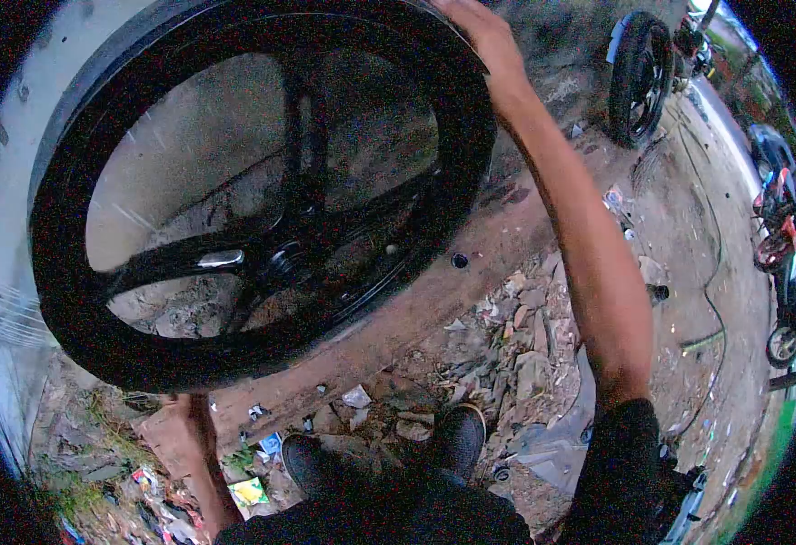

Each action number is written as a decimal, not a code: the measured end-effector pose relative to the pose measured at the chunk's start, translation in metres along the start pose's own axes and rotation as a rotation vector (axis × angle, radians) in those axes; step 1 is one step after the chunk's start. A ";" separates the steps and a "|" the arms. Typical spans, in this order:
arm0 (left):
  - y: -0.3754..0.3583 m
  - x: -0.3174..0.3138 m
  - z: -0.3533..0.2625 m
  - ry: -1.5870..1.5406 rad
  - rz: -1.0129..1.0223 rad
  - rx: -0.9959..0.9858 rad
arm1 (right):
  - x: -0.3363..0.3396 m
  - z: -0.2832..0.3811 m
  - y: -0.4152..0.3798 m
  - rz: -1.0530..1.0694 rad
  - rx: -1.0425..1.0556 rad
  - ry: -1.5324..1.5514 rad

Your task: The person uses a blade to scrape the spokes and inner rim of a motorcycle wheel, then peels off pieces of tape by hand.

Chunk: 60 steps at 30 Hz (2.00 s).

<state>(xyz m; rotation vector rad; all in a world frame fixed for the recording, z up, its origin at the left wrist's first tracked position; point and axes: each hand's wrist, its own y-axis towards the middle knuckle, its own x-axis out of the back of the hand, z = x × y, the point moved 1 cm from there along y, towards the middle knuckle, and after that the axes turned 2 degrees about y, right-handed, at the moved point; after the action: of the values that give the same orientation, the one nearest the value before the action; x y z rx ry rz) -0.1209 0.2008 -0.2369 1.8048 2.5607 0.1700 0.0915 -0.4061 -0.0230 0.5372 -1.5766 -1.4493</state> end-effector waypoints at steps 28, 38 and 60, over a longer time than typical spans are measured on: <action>-0.011 0.007 0.077 -0.235 0.233 0.345 | -0.087 0.047 0.090 0.097 -0.701 0.426; -0.013 -0.005 0.057 -0.191 0.156 0.355 | -0.063 0.067 0.062 0.000 -0.501 0.108; -0.128 -0.184 0.016 0.042 0.804 0.721 | -0.105 0.337 -0.242 0.569 -1.398 0.435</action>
<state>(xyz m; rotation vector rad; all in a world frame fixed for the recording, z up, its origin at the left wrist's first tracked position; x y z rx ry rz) -0.1777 -0.0130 -0.2748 2.9905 1.8511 -0.8221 -0.1956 -0.1886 -0.2534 -0.3924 -0.1091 -1.4486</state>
